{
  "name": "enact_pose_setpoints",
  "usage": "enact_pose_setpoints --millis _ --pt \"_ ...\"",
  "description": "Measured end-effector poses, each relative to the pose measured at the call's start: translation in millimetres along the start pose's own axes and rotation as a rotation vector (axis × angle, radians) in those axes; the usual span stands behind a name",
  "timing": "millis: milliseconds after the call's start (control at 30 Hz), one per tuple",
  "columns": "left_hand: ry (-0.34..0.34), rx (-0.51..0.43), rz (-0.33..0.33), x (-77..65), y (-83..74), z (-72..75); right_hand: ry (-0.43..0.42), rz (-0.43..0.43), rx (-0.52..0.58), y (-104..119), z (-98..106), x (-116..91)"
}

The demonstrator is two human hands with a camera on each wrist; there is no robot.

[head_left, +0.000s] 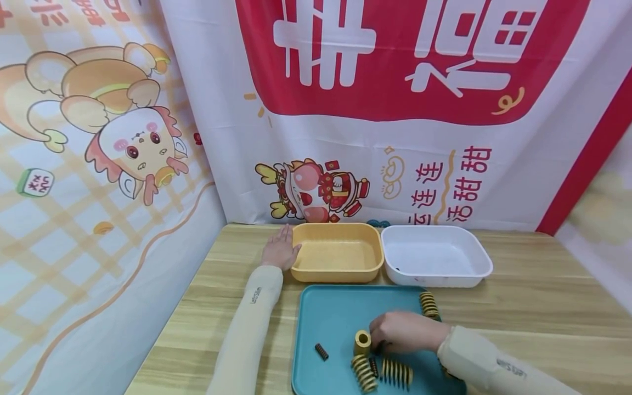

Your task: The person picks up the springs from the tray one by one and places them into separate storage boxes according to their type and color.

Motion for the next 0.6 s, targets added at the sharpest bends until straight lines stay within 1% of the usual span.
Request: enact_pose_setpoints --millis 100,200,300,467,600 --pt "0.004 0.0 0.006 1.0 0.8 -1.2 -0.015 0.019 -0.023 0.3 -1.4 1.5" --pt "0.001 -0.001 0.006 2.1 0.7 -1.6 -0.026 0.03 -0.069 0.8 -2.9 2.4" --pt "-0.008 -0.004 -0.002 2.5 0.6 -1.5 -0.034 0.038 -0.139 1.4 -4.3 2.4" --pt "-0.002 -0.001 -0.003 2.0 1.2 -1.7 -0.036 0.037 -0.252 4.1 -4.4 2.8" --pt "-0.002 -0.003 0.0 2.1 1.4 -2.2 -0.011 0.012 -0.261 5.1 -4.4 3.1"
Point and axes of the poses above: each hand's wrist, its own x-axis towards the middle knuckle, its own z-axis out of the back of the hand, y = z × x, the point moved 1 cm from there along x, towards the middle knuckle, and after that the axes turned 10 degrees about -x, right-handed, at the moved point
